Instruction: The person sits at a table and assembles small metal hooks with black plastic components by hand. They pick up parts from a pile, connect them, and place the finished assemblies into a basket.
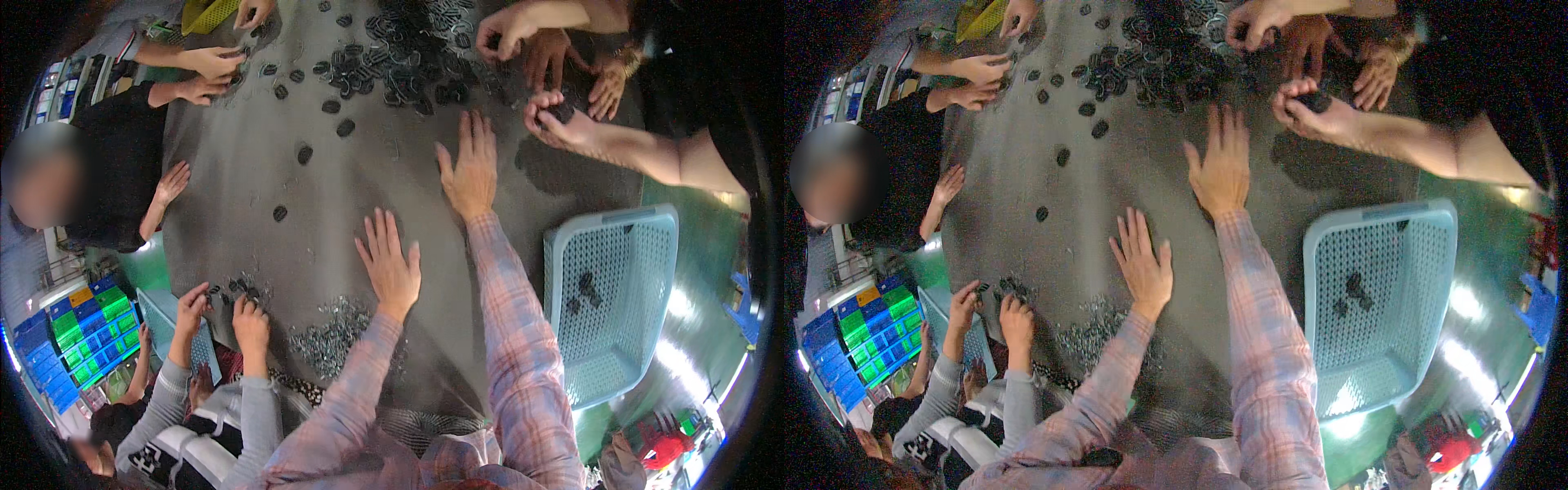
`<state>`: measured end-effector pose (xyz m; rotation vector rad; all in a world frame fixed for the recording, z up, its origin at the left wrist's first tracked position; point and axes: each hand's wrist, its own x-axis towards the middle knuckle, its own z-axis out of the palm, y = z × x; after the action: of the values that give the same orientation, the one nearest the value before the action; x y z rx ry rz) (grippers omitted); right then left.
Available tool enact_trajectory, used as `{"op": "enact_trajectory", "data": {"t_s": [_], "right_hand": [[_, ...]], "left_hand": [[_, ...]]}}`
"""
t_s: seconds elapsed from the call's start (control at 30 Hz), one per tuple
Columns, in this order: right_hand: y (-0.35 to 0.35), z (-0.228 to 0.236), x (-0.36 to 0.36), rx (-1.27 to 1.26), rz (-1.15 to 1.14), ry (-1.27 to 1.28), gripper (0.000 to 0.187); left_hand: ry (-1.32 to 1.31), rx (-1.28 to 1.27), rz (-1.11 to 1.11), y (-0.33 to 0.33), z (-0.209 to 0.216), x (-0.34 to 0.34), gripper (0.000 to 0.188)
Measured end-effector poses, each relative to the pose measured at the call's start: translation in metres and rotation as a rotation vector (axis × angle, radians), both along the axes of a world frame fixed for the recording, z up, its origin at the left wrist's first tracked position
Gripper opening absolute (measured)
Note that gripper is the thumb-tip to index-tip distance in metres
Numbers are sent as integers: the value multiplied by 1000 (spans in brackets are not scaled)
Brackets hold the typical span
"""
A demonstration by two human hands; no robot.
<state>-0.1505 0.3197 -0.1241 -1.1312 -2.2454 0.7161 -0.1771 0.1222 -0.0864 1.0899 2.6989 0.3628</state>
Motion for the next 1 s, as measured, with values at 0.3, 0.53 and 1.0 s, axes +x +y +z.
{"op": "enact_trajectory", "data": {"t_s": [0.3, 0.53, 1.0], "right_hand": [[171, -24, -124, 369, -3, 176, 47], [231, -39, -137, -18, 106, 95, 50], [-12, 58, 53, -348, 644, -30, 28]], "left_hand": [[-102, -69, -26, -2, 0, -2, 54], [-118, -54, -45, -2, 2, -2, 55], [-135, 538, 180, -27, 2, 0, 44]]}}
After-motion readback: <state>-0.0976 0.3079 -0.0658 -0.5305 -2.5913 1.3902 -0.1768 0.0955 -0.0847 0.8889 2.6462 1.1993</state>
